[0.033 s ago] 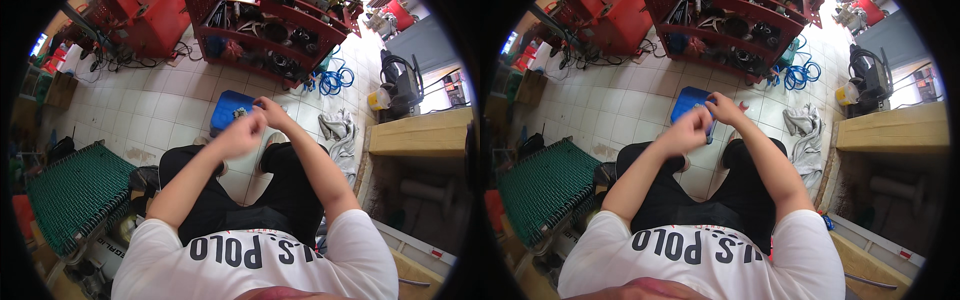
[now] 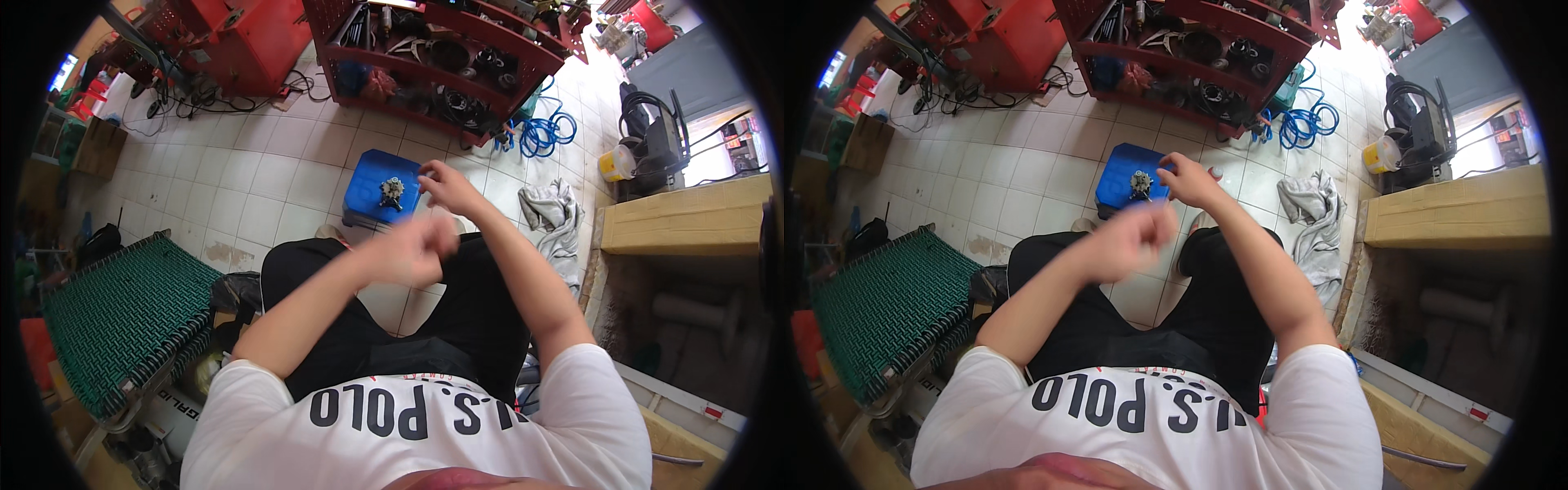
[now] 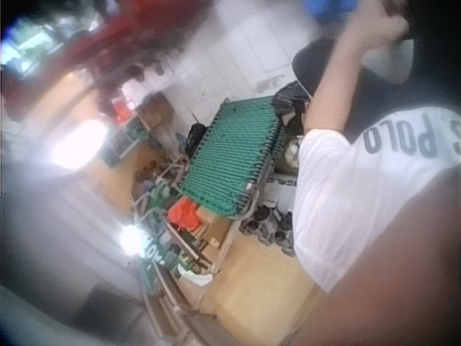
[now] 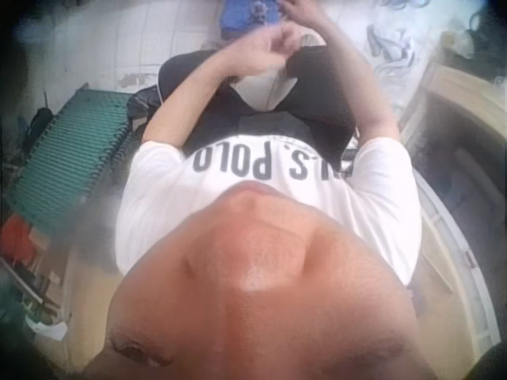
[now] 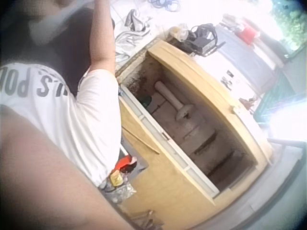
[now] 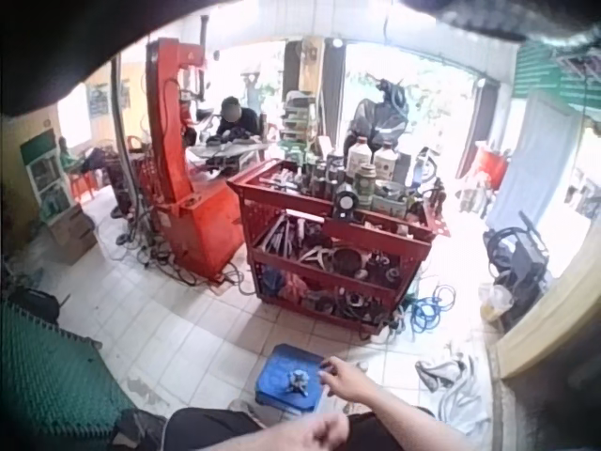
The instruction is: The person assembles a small mechanical component, likely a starter motor, by hand. They attach a gear to a shaft, insert the shaft into a cylindrical housing, and then use a screwdriver to tighten a screw on the assembly.
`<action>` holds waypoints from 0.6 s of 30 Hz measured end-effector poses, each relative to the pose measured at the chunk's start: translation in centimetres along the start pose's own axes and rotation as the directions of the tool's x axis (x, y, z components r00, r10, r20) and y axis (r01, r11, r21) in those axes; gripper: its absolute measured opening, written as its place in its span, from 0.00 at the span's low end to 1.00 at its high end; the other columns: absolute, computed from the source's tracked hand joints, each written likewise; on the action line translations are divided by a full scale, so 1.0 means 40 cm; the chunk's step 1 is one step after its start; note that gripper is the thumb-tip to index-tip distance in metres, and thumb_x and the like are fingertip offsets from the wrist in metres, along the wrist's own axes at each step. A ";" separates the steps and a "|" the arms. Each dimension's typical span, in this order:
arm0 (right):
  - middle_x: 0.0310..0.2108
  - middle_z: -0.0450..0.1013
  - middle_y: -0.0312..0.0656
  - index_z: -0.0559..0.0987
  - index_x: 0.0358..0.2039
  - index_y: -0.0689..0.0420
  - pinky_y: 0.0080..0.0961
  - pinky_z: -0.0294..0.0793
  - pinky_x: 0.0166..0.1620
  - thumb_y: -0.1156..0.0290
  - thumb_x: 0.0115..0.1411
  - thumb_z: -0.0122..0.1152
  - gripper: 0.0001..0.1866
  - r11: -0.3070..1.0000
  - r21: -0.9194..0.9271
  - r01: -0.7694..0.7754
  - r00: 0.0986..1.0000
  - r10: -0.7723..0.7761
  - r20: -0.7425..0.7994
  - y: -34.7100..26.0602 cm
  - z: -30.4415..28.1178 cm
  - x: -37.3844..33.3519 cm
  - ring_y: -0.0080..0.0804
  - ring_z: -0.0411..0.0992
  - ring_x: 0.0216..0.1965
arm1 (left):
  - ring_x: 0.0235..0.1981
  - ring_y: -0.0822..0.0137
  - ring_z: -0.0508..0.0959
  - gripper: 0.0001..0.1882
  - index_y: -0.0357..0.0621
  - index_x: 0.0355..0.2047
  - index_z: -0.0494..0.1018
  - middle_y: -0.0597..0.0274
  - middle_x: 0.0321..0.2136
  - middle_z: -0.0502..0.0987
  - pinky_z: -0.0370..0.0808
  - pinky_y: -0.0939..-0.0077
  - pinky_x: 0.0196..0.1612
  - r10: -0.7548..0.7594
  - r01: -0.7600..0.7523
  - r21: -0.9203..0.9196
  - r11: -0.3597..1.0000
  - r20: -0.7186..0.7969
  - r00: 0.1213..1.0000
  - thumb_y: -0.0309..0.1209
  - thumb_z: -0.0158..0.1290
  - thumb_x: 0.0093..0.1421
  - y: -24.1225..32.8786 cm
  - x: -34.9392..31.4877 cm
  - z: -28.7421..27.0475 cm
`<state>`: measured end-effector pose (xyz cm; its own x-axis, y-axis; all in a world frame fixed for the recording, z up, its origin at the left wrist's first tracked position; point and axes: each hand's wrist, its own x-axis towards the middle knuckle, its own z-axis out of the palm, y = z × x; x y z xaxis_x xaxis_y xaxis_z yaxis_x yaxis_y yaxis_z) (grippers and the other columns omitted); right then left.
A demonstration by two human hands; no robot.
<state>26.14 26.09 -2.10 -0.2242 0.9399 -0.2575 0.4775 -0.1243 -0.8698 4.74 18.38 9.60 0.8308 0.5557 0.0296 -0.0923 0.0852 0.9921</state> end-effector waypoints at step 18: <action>0.39 0.81 0.44 0.73 0.58 0.61 0.27 0.80 0.35 0.61 0.72 0.59 0.20 0.965 -0.244 0.097 0.991 -0.072 0.111 -0.209 -0.127 -0.382 0.26 0.79 0.29 | 0.24 0.49 0.71 0.11 0.40 0.23 0.64 0.55 0.22 0.66 0.65 0.57 0.27 0.735 -0.668 0.405 0.624 -0.013 0.678 0.14 0.53 0.40 0.362 0.019 0.395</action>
<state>29.88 14.37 11.25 -0.3503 0.9055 -0.2395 0.6464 0.0487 -0.7614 12.71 6.96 25.90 0.4887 0.4504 0.7472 -0.3907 -0.6528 0.6490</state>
